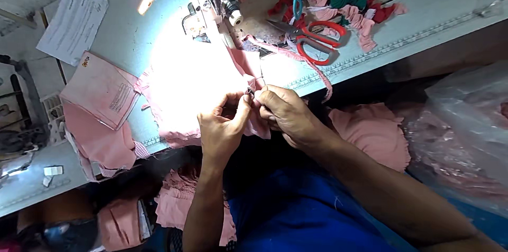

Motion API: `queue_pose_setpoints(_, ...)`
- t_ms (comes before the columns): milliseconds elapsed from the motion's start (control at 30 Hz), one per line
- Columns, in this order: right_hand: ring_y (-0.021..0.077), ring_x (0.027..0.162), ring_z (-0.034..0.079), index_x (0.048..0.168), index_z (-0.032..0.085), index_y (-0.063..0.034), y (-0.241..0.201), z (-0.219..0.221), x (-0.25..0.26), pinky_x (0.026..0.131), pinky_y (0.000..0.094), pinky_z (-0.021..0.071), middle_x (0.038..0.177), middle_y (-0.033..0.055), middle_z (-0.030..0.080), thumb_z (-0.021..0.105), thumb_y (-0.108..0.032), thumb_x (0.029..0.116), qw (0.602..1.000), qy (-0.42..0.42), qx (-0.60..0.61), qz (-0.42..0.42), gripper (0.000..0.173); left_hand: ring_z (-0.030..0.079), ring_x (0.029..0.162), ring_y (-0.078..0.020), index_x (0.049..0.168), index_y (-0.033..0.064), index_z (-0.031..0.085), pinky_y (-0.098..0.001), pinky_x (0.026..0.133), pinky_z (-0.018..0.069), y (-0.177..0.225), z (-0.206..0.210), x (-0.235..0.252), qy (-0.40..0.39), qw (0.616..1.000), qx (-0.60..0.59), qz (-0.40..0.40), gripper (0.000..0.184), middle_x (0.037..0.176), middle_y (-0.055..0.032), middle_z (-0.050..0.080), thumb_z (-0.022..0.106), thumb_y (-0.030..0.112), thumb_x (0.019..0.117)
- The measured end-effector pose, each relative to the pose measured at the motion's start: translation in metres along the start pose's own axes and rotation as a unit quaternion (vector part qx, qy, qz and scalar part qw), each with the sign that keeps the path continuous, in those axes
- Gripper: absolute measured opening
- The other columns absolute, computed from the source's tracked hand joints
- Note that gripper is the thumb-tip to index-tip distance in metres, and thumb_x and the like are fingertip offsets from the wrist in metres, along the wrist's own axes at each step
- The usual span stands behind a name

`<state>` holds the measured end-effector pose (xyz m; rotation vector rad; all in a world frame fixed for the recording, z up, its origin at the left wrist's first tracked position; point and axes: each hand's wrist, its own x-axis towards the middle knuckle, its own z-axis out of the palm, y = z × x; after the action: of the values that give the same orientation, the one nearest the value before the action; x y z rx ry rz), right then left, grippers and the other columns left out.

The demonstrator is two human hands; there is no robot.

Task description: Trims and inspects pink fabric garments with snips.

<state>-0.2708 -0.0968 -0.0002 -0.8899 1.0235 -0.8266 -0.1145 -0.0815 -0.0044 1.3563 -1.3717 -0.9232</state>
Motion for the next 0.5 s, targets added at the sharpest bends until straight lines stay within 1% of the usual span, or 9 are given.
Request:
queue_pose_setpoints(67,0.0038,0.042,0.034,0.083,0.052,-0.0115,0.0015,0.0004,0.0005,0.042,0.0168,0.032,0.055,-0.0029,0.038,0.045,-0.021,0.1089,1.0,-0.003,0.025,0.008,0.028,0.067,0.065,-0.0047,0.097,0.0044,0.072,-0.0207,0.057,0.0583,-0.0005,-0.0006,0.0007,-0.002,1.0,0.004,0.006,0.005,0.079,0.0011,0.071,0.069,0.008,0.0959)
queue_pose_setpoints(133,0.0017,0.041,0.031,0.086,0.056,-0.0118,0.0017,0.0001,0.0008,0.04,0.0154,0.0315,0.054,-0.005,0.036,0.043,-0.025,0.11,0.996,-0.012,0.075,0.034,0.03,0.067,0.066,-0.0061,0.098,0.0036,0.072,-0.0216,0.057,0.0583,-0.0028,-0.002,0.0008,-0.007,1.0,-0.008,0.004,0.006,0.08,-0.0001,0.071,0.069,0.007,0.0957)
queue_pose_setpoints(200,0.0008,0.041,0.03,0.089,0.059,-0.0113,0.0007,-0.0029,0.0013,0.04,0.0145,0.0301,0.054,-0.006,0.035,0.042,-0.028,0.1107,0.993,-0.031,0.097,0.051,0.032,0.067,0.066,-0.0062,0.098,0.0036,0.072,-0.0216,0.057,0.0582,-0.0037,-0.0031,0.0008,-0.008,1.0,-0.016,0.002,0.005,0.08,-0.0002,0.071,0.07,0.007,0.0955)
queue_pose_setpoints(333,0.0004,0.042,0.032,0.088,0.059,-0.0115,-0.0052,-0.0061,0.0006,0.04,0.0138,0.03,0.055,-0.0062,0.037,0.042,-0.027,0.1105,0.995,-0.045,0.074,0.053,0.032,0.067,0.066,-0.0061,0.099,0.0031,0.072,-0.0215,0.058,0.0584,-0.0038,-0.0032,-0.0008,-0.006,1.0,-0.021,-0.001,0.006,0.081,-0.0004,0.071,0.069,0.006,0.0952)
queue_pose_setpoints(500,0.0014,0.042,0.033,0.087,0.057,-0.0111,-0.0079,-0.0053,0.0001,0.04,0.0143,0.0297,0.055,-0.0046,0.038,0.043,-0.026,0.1105,0.997,-0.032,0.031,0.064,0.032,0.068,0.068,-0.0061,0.099,0.0033,0.072,-0.0216,0.06,0.0591,-0.0032,-0.0018,-0.0013,0.0,1.0,-0.02,-0.003,0.006,0.082,-0.0001,0.071,0.069,0.007,0.0953)
